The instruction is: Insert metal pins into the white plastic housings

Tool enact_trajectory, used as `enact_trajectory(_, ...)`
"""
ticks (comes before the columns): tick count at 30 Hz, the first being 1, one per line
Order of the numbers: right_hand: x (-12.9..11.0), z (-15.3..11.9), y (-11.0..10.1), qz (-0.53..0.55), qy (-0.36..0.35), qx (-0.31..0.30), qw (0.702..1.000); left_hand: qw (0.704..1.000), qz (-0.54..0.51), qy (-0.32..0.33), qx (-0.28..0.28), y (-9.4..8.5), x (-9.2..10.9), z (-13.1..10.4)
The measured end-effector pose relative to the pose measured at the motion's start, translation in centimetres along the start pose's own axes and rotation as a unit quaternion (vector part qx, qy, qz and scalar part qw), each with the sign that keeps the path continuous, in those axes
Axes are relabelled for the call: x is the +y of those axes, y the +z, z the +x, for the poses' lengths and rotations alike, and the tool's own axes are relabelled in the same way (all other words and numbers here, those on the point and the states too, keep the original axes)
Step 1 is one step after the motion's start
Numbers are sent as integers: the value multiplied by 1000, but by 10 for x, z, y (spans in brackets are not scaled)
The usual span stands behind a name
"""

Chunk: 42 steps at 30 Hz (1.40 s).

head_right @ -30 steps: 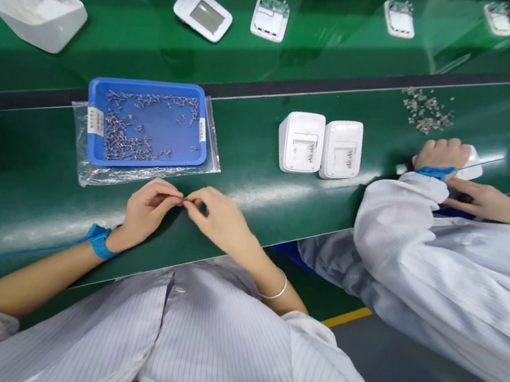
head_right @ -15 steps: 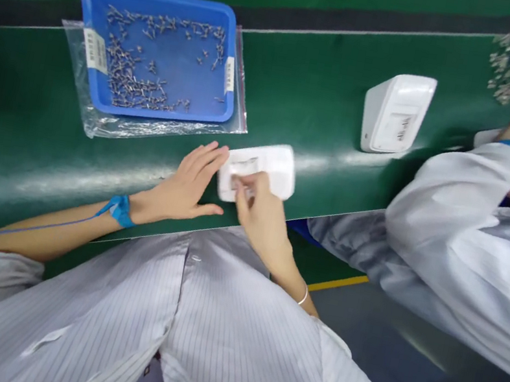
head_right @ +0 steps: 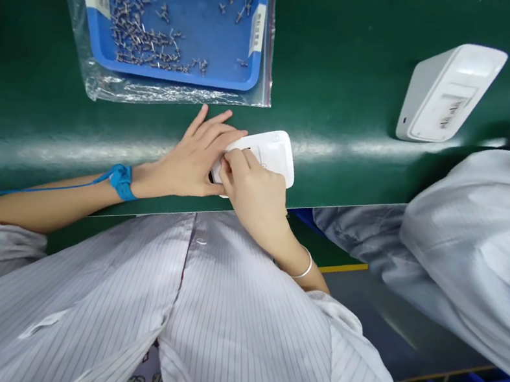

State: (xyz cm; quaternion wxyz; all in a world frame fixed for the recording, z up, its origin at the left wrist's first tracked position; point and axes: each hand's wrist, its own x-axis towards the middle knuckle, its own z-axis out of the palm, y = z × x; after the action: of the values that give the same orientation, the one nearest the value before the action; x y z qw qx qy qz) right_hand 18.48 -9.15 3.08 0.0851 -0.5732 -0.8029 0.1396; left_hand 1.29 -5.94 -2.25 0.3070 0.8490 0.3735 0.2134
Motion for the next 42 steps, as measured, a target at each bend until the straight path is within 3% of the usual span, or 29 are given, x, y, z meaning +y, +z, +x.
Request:
enact_trajectory(8,5,-5,2,-29,-2,3,1000,1000,16,-3,-5,-4,6,1)
enact_trajectory(14,1,-8,5,-45,2,48,998,1000,18,3,-6,-3,6,1)
enact_trajectory(17,1,-6,4,-54,12,27,998,1000,23,6,-8,-2,5,1)
enact_trajectory(24,6,-7,7,-36,-38,39,998,1000,17,1,-12,-3,6,1)
enact_trajectory(27,3,-8,7,-38,-4,48,998,1000,10,1,-11,-4,7,2)
enact_trajectory(30,-1,-5,4,-40,32,19,999,1000,-4,-2,-12,-5,7,2)
enact_trajectory(38,-3,3,-4,-76,-2,-68,995,999,-24,1,-23,-8,7,1)
enact_trajectory(42,-3,1,-30,-51,-28,-75,995,999,-18,6,-26,-6,5,1)
